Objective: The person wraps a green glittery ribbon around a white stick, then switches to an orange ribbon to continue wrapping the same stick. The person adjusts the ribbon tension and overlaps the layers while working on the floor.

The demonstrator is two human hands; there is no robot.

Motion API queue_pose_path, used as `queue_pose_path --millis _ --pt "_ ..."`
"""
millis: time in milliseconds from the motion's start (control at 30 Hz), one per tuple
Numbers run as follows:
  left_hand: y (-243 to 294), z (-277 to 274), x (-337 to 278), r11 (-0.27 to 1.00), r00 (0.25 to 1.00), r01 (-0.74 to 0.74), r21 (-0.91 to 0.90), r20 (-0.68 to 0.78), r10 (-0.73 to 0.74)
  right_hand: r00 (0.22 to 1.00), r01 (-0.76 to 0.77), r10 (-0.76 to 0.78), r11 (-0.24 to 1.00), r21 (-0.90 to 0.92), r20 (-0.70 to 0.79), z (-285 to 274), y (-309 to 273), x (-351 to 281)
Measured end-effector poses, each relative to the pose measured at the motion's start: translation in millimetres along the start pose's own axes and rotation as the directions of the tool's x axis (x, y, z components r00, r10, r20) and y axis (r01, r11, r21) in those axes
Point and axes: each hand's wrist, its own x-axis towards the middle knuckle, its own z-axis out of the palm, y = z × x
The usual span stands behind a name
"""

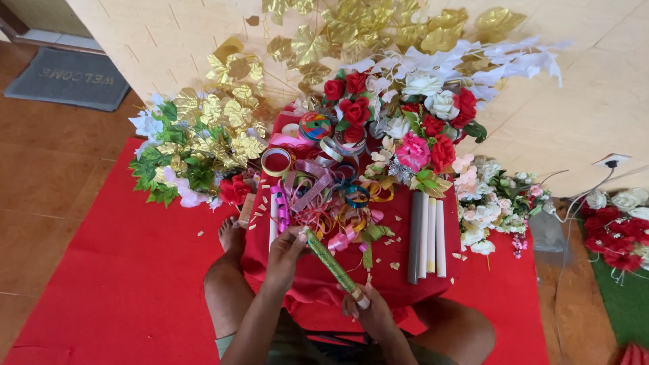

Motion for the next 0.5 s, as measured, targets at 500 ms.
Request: queue_pose_path --millis 500 --pt "-5.2 -16.6 -2.0 0.991 0.995 -0.088 -0.104 0.046 0.093 0.98 -0.109 0.048 0.941 -0.321 -0.192 9.3 -37.9 6.0"
